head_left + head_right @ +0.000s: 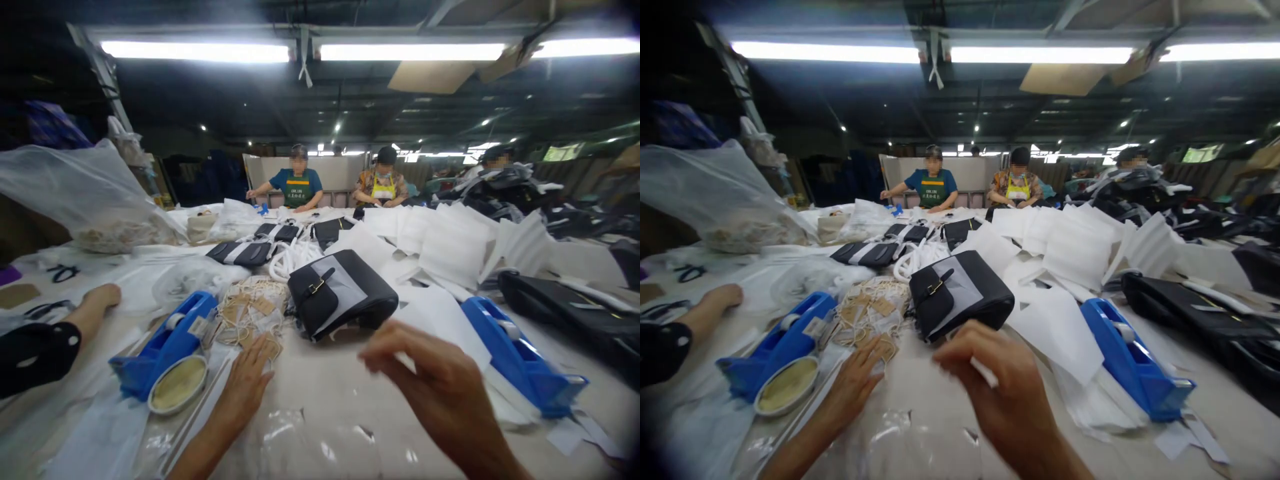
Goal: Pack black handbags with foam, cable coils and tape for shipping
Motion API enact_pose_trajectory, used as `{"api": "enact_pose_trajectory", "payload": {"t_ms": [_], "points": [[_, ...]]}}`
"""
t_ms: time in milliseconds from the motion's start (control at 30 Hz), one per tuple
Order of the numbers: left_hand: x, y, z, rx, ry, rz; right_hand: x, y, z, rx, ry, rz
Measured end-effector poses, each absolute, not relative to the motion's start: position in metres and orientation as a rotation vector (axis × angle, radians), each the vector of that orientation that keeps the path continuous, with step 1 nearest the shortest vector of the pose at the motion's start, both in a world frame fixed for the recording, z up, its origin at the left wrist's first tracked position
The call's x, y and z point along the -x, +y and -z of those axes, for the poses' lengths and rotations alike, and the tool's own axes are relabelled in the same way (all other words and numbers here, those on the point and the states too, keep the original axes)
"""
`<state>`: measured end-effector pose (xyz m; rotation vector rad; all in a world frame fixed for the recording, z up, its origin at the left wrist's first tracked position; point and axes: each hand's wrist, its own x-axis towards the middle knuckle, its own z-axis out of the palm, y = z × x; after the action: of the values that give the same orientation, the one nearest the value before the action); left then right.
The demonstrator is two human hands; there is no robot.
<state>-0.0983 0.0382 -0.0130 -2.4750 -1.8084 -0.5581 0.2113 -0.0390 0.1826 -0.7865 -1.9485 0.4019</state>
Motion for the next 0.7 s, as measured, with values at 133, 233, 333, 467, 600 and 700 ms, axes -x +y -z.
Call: {"api": "enact_pose_trajectory", "payload": {"t_ms": [133,233,333,467,600,700], "points": [[0.079,0.040,-0.011,2.624,-1.760,0.891,-0.211,0.053,-0.119,1.122,-2.157,0.230],[0.068,0.043,-0.015,2.665,-1.779,1.026,-0.207,0.091,-0.073,1.061,-2.477,0.454],[0.063,0.042,-0.014,2.666,-1.792,1.111,-0.195,0.106,-0.046,1.002,-2.578,0.639],[0.065,0.038,-0.013,2.631,-1.842,1.126,-0.187,0.117,-0.034,0.953,-2.511,0.861],[0.074,0.031,-0.004,2.549,-1.852,1.117,-0.188,0.125,-0.028,0.900,-2.456,1.050],[0.083,0.030,0.011,2.482,-1.747,1.178,-0.188,0.135,-0.017,0.871,-2.359,1.142]]}}
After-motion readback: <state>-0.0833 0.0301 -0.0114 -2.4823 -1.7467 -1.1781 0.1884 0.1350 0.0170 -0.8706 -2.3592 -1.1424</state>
